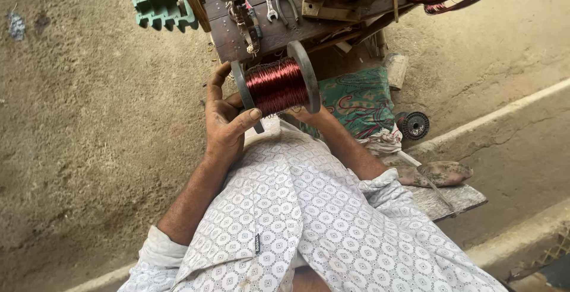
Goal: The person winds copper wire onto a green plastic bobbin using a manual winding machine, then removes the bobbin and places the wound coil onto a metal frame. The person also handles a spool of copper wire and a wrench during the process.
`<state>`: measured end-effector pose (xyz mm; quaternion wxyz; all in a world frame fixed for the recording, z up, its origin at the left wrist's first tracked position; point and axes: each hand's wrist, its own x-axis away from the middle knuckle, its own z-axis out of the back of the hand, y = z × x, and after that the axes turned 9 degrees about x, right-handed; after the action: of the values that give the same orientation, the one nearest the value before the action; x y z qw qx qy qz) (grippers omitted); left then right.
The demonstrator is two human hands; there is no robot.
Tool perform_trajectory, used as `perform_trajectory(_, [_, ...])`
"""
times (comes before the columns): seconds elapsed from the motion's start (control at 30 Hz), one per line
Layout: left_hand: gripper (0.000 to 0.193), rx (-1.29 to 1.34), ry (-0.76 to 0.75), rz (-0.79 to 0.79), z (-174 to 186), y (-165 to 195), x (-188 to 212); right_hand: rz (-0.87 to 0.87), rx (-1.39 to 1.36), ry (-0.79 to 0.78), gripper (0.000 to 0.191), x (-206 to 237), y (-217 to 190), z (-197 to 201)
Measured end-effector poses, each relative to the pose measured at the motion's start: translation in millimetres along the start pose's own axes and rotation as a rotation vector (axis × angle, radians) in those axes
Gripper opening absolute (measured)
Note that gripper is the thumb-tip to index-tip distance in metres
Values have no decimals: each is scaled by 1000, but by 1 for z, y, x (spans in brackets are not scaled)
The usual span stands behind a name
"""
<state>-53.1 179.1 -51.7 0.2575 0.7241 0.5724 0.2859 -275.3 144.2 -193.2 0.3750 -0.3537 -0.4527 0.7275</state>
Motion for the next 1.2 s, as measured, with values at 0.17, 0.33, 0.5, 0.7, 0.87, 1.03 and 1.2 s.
perform_trajectory(0.17, [115, -42, -5, 35, 13, 6, -8, -876, 241, 54, 44, 78, 39, 16])
perform_trajectory(0.33, [114, -22, 19, 126, 29, 5, -12, -1210, 386, 131, 48, 194, 47, 27])
perform_trajectory(0.5, [112, 16, 37, 200, 42, -8, -14, -1490, 607, -67, 43, 277, 12, 16])
perform_trajectory(0.7, [114, -2, 77, 220, 48, -24, -6, -1621, 799, -523, 49, 306, 1, 8])
perform_trajectory(0.87, [115, -91, 176, 183, 38, -39, 9, -1519, 849, -699, 55, 323, 18, 20])
perform_trajectory(1.03, [114, -89, 249, 107, 17, -62, 32, -1382, 888, -922, 65, 345, 34, 42])
perform_trajectory(1.2, [108, -52, 303, 58, -2, -86, 59, -1220, 841, -969, 72, 365, 47, 59])
